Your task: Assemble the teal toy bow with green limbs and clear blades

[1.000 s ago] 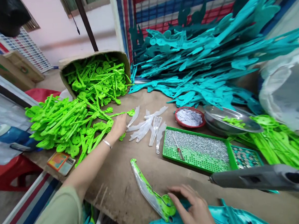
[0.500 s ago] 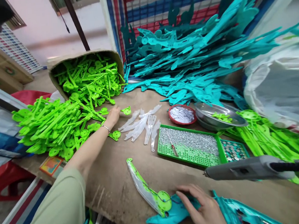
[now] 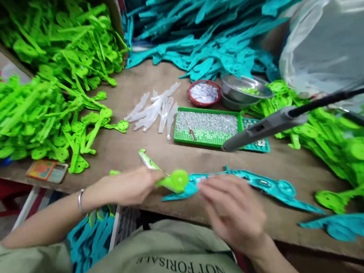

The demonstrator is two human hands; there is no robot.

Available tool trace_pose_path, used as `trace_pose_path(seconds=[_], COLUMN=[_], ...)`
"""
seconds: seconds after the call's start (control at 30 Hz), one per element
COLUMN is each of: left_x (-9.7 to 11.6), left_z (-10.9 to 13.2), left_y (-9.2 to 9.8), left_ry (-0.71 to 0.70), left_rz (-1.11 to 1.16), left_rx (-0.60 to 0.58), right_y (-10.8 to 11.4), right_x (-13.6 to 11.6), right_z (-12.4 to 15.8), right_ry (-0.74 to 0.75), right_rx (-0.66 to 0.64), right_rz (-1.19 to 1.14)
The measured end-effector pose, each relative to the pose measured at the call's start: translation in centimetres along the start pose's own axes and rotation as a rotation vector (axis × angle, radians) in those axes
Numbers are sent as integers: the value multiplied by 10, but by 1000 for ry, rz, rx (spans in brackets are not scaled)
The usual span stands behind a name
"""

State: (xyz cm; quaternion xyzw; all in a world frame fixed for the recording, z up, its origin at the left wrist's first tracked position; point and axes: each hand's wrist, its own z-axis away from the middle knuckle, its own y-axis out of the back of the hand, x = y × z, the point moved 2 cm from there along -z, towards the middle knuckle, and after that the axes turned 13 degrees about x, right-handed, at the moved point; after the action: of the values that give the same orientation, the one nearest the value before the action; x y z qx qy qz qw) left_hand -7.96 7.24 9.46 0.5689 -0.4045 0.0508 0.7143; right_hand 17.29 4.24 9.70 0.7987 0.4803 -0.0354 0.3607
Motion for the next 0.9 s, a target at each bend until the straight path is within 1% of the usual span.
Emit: trace_pose_path(seconds=[0.03,0.07,0.13,0.2,0.27,0.3,0.37,0.43,0.5,0.57,0.67,0.8,0.9], left_x=[14,24,35,34,25,20,8,-1,-9,-16,-26,-36,-42], left_z=[13,23,34,40,45,48,55,61,65,66,67,66,62], left_y=[-11,-20,-34,-44,-48,-49,-45,-39,-35,-34,-38,-39,-37], left_ry=[-3,2,32,85,147,174,198,187,184,214,305,414,475], left_rz=[49,106,213,275,239,186,72,42,114,218,295,353,523], left_rx=[-68,-108,-155,-173,-159,-134,-44,59,142,195,236,268,314], right_y=[-5,-11,-24,-35,-42,-43,-42,-39,-37,-38,-43,-48,-51], right_x=[-12,-22,-37,-42,-42,-40,-35,-32,-31,-34,-38,-38,-33], right_z=[5,11,25,39,48,51,54,55,53,52,51,53,51], right_ry=[34,46,25,-18,-49,-59,-84,-124,-158,-159,-113,-75,-66], right_rx=[-94,-181,-306,-389,-450,-466,-457,-426,-416,-436,-469,-522,-564], right_rz=[-58,-112,-181,-194,-162,-131,-62,-15,-28,-87,-143,-128,-148])
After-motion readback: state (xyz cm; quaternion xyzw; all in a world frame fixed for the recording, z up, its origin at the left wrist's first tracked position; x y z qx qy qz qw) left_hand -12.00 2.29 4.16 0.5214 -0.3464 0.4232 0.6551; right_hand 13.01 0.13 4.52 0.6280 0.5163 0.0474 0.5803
